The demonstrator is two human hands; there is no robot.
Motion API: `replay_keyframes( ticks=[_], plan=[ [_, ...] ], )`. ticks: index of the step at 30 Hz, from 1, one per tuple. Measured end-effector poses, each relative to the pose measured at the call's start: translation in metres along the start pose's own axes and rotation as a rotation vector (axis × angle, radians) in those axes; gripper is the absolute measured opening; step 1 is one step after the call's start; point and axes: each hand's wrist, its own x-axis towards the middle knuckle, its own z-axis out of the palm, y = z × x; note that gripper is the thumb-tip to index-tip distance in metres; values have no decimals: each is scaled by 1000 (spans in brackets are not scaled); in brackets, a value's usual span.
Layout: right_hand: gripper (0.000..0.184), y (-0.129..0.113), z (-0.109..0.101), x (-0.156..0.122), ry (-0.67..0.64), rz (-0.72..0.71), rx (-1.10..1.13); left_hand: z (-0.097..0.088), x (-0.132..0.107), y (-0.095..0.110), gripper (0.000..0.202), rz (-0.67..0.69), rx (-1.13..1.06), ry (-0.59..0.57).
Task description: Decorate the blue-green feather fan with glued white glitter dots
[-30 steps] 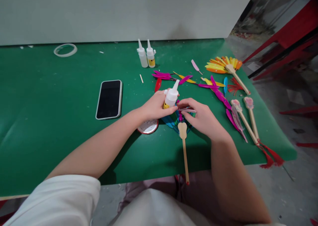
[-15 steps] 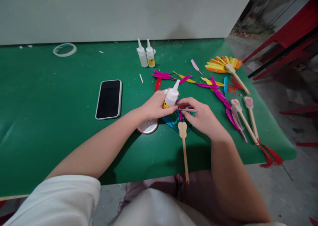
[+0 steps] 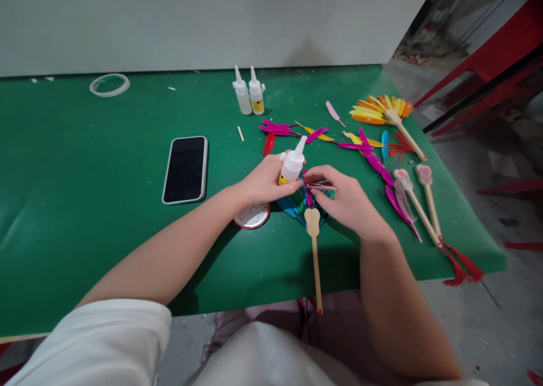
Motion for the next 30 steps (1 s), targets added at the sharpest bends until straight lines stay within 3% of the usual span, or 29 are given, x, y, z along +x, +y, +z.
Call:
replay_keyframes(
  ticks=[6, 30],
  plan=[
    [38, 0, 0, 0, 12, -2, 34, 1, 0, -4, 27, 5, -39, 28],
    [36, -3, -3, 1, 15, 22, -17, -2, 0, 0, 33, -59, 13, -44]
  ],
)
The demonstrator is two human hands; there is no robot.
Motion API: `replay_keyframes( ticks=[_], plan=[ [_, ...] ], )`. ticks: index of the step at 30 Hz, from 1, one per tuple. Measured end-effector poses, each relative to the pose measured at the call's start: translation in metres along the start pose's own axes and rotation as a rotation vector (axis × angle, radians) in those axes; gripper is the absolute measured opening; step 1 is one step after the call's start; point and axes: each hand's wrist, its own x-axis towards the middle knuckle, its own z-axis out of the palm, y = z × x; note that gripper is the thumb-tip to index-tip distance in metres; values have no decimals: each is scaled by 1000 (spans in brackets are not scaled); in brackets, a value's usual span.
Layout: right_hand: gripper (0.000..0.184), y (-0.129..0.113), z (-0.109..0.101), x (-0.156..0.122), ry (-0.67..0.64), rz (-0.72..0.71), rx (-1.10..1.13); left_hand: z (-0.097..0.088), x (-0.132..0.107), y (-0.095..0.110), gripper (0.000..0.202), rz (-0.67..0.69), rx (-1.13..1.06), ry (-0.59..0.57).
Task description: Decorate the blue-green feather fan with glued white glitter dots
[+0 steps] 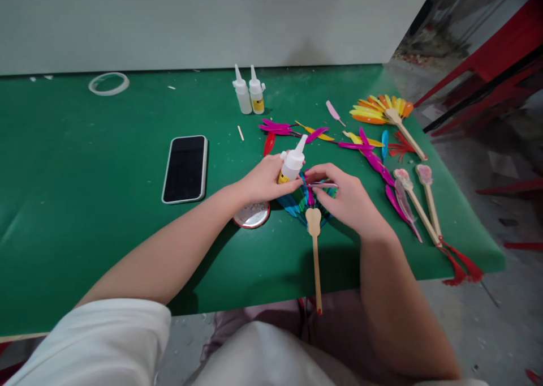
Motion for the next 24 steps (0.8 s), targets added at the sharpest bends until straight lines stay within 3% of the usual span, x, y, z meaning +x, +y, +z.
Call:
replay_keyframes(
  ticks=[8, 15, 24],
  plan=[
    [37, 0, 0, 0, 6, 1, 3, 1, 0, 1, 34, -13, 12, -7],
    [33, 1, 0, 1, 3, 7, -3, 2, -1, -3, 28, 62, -64, 47],
    [35, 0, 1, 1, 0, -8, 33, 2, 0, 3, 30, 44, -37, 3]
  ],
)
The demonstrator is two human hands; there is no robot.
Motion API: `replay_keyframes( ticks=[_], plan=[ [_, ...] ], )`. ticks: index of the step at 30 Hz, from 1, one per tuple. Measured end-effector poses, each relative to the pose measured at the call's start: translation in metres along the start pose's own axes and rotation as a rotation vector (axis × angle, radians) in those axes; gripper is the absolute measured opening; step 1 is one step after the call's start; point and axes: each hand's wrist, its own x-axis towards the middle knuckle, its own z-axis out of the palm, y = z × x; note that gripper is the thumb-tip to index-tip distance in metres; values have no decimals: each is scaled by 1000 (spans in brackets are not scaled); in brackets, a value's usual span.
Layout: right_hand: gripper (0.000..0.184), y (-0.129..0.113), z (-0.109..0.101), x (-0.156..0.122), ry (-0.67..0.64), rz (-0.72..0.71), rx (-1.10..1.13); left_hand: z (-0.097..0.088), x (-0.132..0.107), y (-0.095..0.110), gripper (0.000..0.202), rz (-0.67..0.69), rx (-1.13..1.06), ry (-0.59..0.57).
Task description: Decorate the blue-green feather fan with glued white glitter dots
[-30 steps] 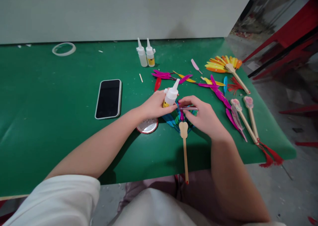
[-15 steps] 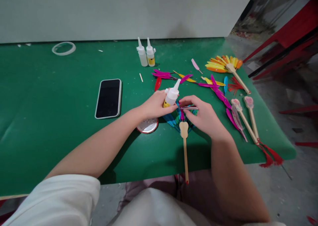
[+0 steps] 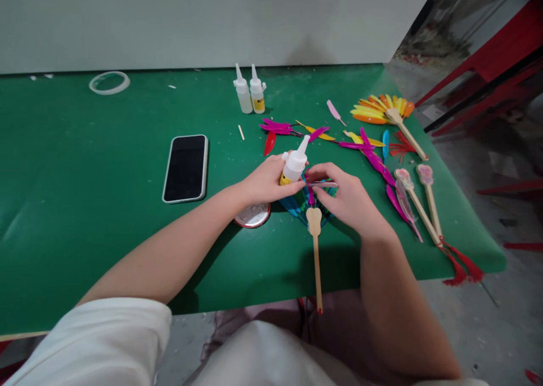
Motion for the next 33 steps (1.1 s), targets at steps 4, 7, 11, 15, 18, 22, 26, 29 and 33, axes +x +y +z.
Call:
replay_keyframes(
  ticks=[4, 7, 11, 15, 18, 22, 26, 29, 33],
  plan=[
    [36, 0, 0, 0, -6, 3, 7, 1, 0, -1, 27, 7, -3, -5],
    [36, 0, 0, 1, -7, 7, 9, 1, 0, -1, 28, 8, 2, -9],
    [35, 0, 0, 0, -1, 4, -4, 1, 0, -1, 30, -1, 10, -22],
    [33, -1, 0, 0, 1, 6, -11, 0, 0, 0, 29, -5, 20, -26],
    [32, -1, 1, 1, 6, 10, -19, 0, 0, 0, 29, -7, 23, -25],
    [32, 0, 1, 1, 12, 0, -39, 1, 0, 0, 29, -12, 15, -19],
    [32, 0, 0, 1, 15, -7, -53, 2, 0, -1, 29, -6, 10, -22],
    [32, 0, 0, 1, 18, -9, -54, 2, 1, 0, 28, -5, 12, -16],
    [31, -1, 1, 1, 13, -1, -41, 1, 1, -1, 28, -18, -16, -1]
  ],
)
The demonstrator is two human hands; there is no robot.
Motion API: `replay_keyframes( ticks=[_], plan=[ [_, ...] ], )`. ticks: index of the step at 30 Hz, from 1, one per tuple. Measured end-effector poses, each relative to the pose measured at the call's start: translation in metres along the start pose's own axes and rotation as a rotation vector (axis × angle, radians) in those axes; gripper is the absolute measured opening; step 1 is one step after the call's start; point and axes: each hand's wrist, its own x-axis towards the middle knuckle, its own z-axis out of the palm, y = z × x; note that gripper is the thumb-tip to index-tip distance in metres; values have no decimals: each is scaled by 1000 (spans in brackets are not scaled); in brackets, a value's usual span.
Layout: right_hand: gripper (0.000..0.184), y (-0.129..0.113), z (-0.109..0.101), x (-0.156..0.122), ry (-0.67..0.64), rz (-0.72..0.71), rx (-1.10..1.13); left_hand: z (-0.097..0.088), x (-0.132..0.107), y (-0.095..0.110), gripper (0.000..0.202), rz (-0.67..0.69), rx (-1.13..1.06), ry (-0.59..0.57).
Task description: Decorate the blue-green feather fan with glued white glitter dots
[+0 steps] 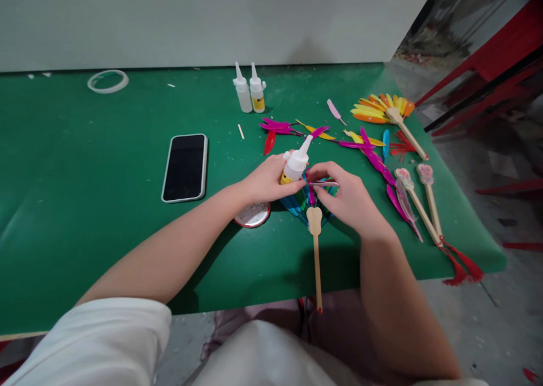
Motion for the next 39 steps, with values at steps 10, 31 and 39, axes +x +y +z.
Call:
replay_keyframes(
  ticks=[10, 31, 39],
  plan=[
    [32, 2, 0, -2, 4, 17, -6, 1, 0, -7, 31, 9, -57, 19],
    [32, 5, 1, -1, 10, 0, 0, -2, 0, 0, 35, -75, -26, -22],
    [31, 2, 0, -1, 1, 13, 11, -2, -1, -2, 28, -7, -44, 22]
  ],
)
